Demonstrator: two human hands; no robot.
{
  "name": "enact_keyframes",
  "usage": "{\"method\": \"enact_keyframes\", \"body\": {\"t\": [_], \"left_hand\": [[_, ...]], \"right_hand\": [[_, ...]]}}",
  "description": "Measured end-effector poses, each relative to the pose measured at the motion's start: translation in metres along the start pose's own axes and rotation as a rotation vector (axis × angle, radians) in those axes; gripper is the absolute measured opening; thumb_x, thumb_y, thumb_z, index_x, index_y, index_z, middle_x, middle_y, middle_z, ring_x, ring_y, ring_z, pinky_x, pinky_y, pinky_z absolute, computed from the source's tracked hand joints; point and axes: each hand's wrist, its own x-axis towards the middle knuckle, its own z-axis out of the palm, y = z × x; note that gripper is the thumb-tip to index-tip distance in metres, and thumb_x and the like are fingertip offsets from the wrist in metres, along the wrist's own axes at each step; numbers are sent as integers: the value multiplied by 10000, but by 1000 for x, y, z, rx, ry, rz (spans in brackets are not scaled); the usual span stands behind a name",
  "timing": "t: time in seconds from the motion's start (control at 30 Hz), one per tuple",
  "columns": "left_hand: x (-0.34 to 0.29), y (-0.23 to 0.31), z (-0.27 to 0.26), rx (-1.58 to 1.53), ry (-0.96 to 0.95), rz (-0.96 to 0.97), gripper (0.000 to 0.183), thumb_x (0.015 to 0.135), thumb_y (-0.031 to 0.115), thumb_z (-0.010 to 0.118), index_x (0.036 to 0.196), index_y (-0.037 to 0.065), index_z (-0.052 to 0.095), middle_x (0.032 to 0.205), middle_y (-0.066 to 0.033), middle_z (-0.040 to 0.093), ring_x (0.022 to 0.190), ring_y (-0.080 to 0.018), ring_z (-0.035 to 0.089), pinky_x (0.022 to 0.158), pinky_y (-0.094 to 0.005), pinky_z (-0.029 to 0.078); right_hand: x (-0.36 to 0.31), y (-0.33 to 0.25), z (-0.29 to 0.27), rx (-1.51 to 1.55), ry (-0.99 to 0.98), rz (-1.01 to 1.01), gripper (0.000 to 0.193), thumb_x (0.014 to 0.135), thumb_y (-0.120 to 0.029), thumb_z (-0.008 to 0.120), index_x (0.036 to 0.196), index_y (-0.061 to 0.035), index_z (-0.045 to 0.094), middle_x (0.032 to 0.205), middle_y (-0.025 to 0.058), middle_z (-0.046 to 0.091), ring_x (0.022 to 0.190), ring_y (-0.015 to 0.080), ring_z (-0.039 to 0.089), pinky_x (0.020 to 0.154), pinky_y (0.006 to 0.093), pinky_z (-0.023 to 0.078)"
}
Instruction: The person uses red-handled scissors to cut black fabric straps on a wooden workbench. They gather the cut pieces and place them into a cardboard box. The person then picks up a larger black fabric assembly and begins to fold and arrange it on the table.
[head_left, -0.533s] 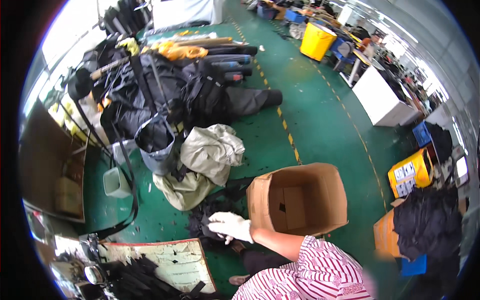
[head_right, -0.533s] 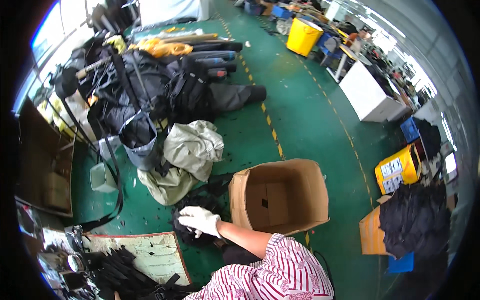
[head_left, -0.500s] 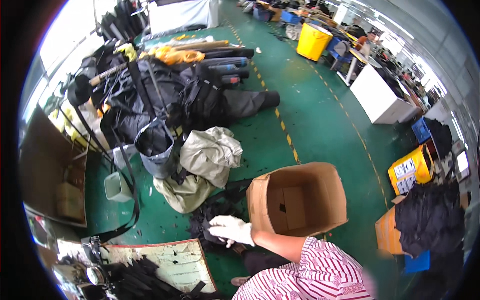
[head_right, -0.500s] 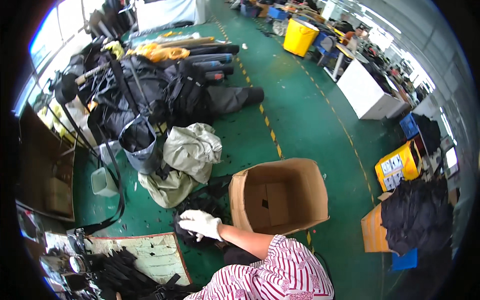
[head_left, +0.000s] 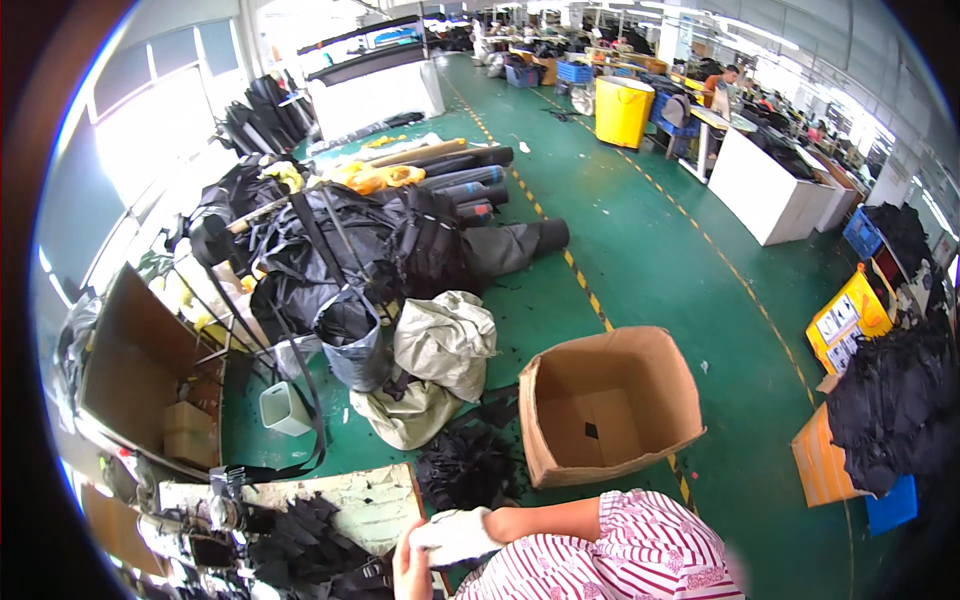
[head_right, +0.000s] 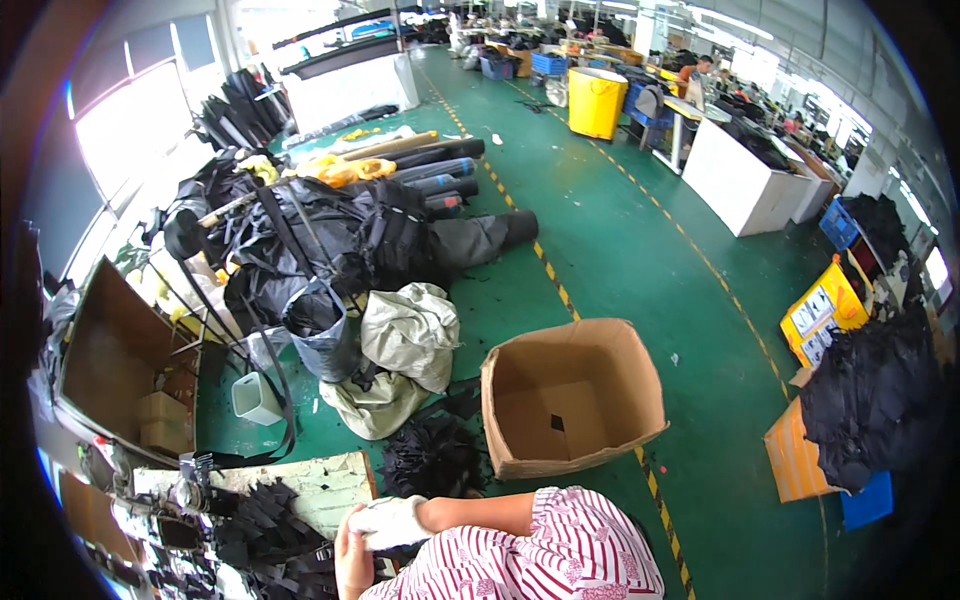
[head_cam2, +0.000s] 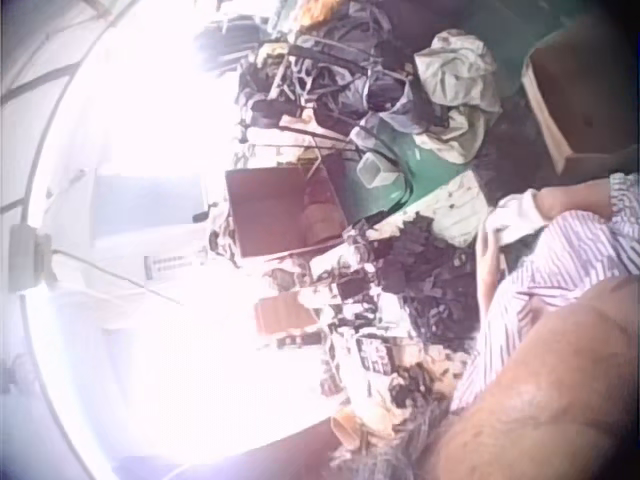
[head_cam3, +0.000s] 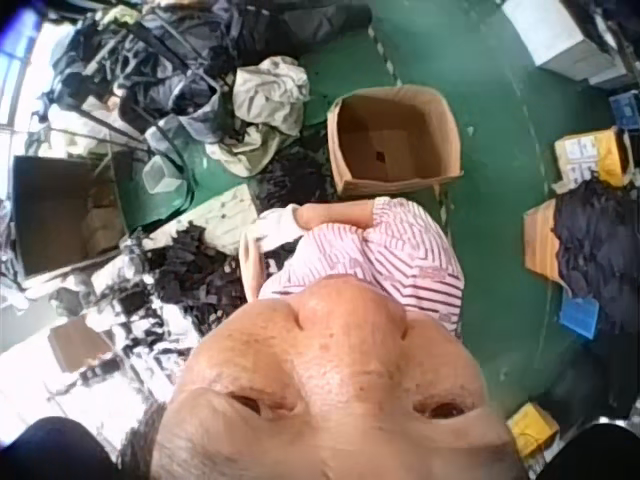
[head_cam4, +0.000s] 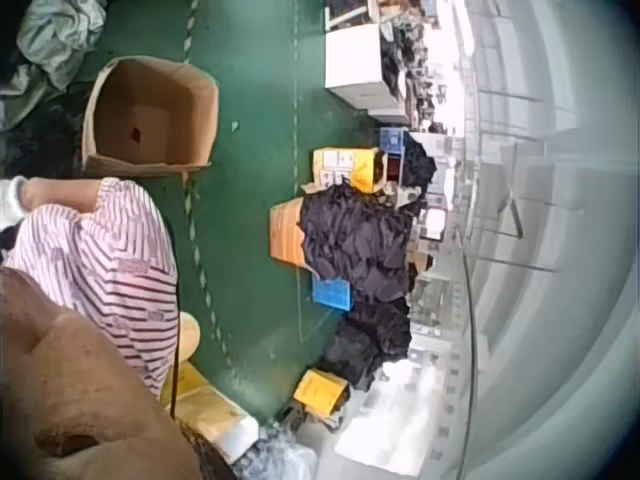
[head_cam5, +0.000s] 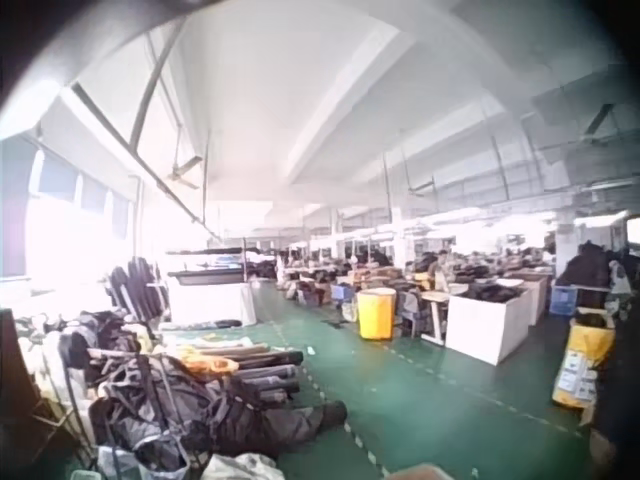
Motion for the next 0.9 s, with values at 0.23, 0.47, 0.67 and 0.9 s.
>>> {"method": "enact_keyframes", "body": {"t": [0.23, 0.47, 0.67, 0.9], "left_hand": [[-34, 3, -5, -509, -245, -350, 468, 846, 99, 571, 1294, 20, 461, 679, 18, 540, 539, -53, 437, 475, -216, 365], [-42, -52, 2, -1427, 148, -91, 229, 966, 243, 441, 885, 69, 566, 536, 41, 328, 483, -103, 333, 599, -294, 368], [-58, -74, -17, -1714, 278, -54, 264, 957, 295, 449, 1078, 99, 579, 631, 44, 508, 532, -93, 420, 673, -310, 396], [-58, -35, 11, -1180, 272, 0, 381, 875, 98, 548, 1225, 15, 424, 961, -95, 578, 625, -144, 507, 591, -272, 436]], "right_hand": [[-36, 3, -15, 72, 92, 135, 329, 875, -347, 487, 1020, -64, 574, 950, 126, 590, 899, 285, 582, 770, 388, 442], [-26, -7, 16, -127, 372, 31, 293, 865, -327, 553, 1059, -108, 570, 939, 101, 617, 863, 271, 602, 735, 389, 453], [-4, -26, 12, -225, 419, -137, 335, 867, -346, 560, 1072, -82, 565, 1038, 98, 623, 937, 249, 601, 763, 353, 465], [29, -50, 43, 650, -157, 71, 162, 899, -188, 526, 927, -28, 532, 809, 62, 584, 667, 143, 590, 604, 282, 503]]}}
